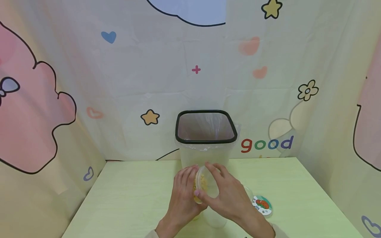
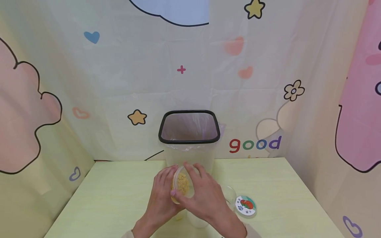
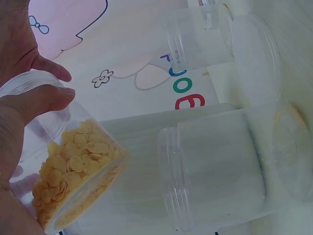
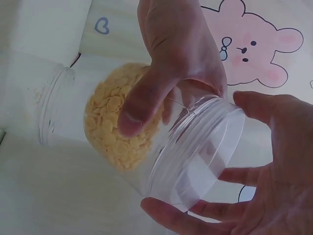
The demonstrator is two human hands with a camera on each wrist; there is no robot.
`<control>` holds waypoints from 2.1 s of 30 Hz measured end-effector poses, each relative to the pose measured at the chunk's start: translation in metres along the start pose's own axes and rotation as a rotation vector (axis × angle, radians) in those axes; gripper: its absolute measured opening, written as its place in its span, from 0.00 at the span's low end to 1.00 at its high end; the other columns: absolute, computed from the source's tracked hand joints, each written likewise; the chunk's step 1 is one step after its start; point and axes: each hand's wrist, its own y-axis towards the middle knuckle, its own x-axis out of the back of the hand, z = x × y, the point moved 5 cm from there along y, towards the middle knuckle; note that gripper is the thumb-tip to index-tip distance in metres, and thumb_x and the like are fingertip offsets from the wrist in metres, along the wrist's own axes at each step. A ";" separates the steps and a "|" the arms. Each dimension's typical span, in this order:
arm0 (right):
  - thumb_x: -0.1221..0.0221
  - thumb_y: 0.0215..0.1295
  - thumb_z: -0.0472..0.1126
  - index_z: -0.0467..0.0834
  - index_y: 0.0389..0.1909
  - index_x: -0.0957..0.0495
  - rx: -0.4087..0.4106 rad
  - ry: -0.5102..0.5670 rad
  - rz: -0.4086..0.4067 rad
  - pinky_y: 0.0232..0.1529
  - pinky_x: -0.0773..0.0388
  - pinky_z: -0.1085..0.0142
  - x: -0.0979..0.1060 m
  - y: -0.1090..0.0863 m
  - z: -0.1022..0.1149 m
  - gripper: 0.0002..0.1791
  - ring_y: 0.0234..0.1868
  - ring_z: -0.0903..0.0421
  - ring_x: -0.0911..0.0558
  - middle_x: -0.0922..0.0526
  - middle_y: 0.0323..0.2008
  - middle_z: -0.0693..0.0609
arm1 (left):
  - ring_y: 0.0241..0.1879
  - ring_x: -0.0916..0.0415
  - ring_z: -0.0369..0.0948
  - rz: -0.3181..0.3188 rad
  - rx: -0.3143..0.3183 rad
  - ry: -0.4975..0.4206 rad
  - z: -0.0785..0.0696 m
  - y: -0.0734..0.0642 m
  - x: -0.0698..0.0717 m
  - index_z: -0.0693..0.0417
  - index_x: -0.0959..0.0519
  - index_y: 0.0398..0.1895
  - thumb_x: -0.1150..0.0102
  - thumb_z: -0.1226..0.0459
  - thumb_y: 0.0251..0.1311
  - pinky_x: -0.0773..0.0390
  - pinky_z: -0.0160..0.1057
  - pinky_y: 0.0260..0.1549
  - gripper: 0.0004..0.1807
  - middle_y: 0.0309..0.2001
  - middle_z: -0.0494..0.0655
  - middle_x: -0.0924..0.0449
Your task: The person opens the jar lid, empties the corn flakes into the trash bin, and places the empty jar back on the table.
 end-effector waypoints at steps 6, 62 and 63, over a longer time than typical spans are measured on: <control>0.30 0.51 0.54 0.55 0.67 0.33 0.210 0.001 0.028 0.51 0.18 0.53 0.002 0.000 0.001 0.41 0.60 0.49 0.23 0.30 0.66 0.49 | 0.59 0.31 0.49 -0.008 -0.001 -0.008 0.002 0.000 0.001 0.59 0.33 0.64 0.20 0.53 0.22 0.28 0.51 0.59 0.57 0.60 0.50 0.27; 0.33 0.52 0.59 0.54 0.69 0.33 0.130 0.018 0.052 0.50 0.19 0.52 -0.001 0.006 0.000 0.42 0.53 0.50 0.20 0.28 0.63 0.48 | 0.59 0.32 0.49 -0.013 0.009 0.003 0.003 0.000 0.001 0.60 0.33 0.64 0.19 0.53 0.23 0.28 0.51 0.59 0.56 0.60 0.50 0.27; 0.32 0.51 0.58 0.54 0.68 0.33 0.163 0.023 0.055 0.52 0.20 0.53 0.000 0.006 0.000 0.42 0.55 0.50 0.21 0.29 0.63 0.48 | 0.59 0.32 0.48 -0.011 0.009 0.003 0.003 0.000 0.001 0.59 0.33 0.64 0.20 0.53 0.23 0.28 0.51 0.59 0.56 0.60 0.50 0.27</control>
